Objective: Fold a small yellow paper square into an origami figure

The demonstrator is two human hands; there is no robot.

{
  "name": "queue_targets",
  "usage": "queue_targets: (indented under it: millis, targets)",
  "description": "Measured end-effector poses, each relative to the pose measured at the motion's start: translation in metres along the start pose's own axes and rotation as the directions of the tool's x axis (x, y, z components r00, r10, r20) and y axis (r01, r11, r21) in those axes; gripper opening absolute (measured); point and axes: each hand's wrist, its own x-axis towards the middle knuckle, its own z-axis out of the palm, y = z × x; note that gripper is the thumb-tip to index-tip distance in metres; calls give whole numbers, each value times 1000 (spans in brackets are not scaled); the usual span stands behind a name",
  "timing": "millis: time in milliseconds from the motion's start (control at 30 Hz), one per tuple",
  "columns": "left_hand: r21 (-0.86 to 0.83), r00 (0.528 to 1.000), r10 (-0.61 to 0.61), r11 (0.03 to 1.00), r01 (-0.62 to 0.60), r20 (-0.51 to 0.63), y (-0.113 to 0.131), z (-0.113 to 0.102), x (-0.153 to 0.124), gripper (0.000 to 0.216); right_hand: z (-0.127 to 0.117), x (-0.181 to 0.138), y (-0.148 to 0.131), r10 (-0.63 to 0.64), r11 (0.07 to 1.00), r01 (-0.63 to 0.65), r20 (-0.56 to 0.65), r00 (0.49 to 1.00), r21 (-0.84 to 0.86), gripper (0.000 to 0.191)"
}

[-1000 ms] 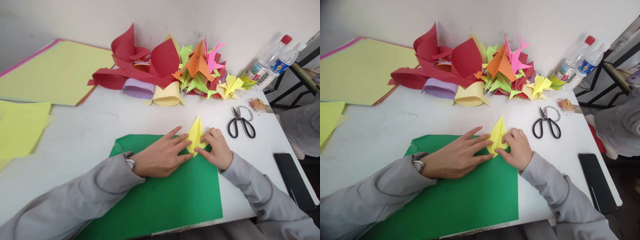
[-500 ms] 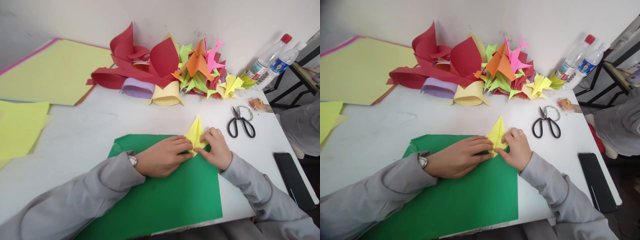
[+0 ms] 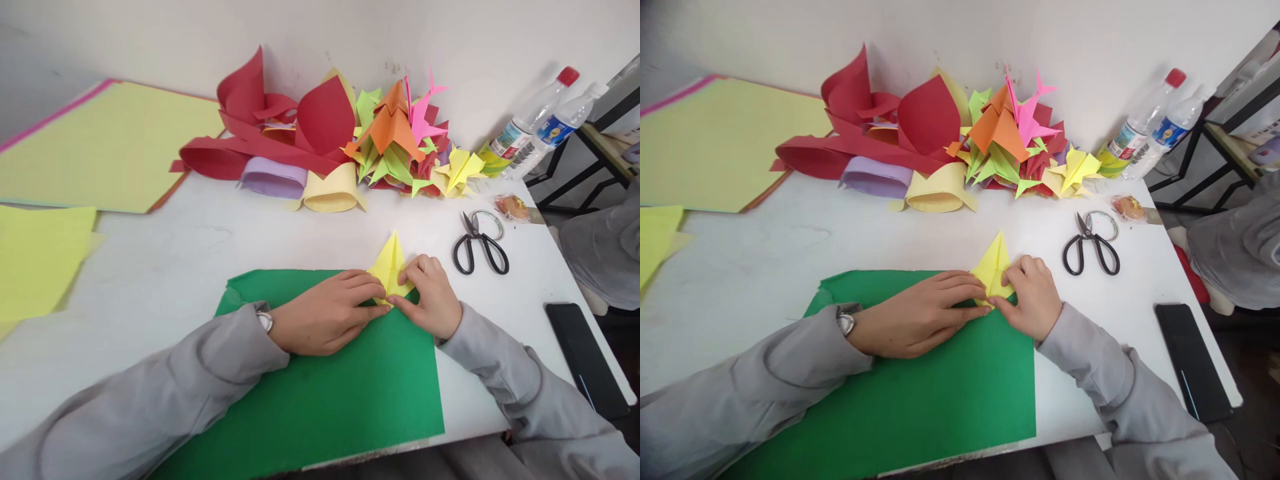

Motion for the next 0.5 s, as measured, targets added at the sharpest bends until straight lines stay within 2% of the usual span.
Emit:
queue_targets:
  millis: [267, 400, 500]
  targets:
    - [26, 1000, -15, 1000, 14, 6, 1, 0, 0, 35, 2, 1, 5, 15, 998, -12, -37, 999, 70, 6]
    - [66, 1000, -9, 998, 10, -17, 1, 1, -3, 35, 2, 2, 11, 28, 998, -22, -102, 994, 53, 5]
    - [99, 1000, -16, 995, 17, -6, 1, 1, -4, 36, 1, 2, 14, 20, 1000, -19, -111, 994, 17, 13]
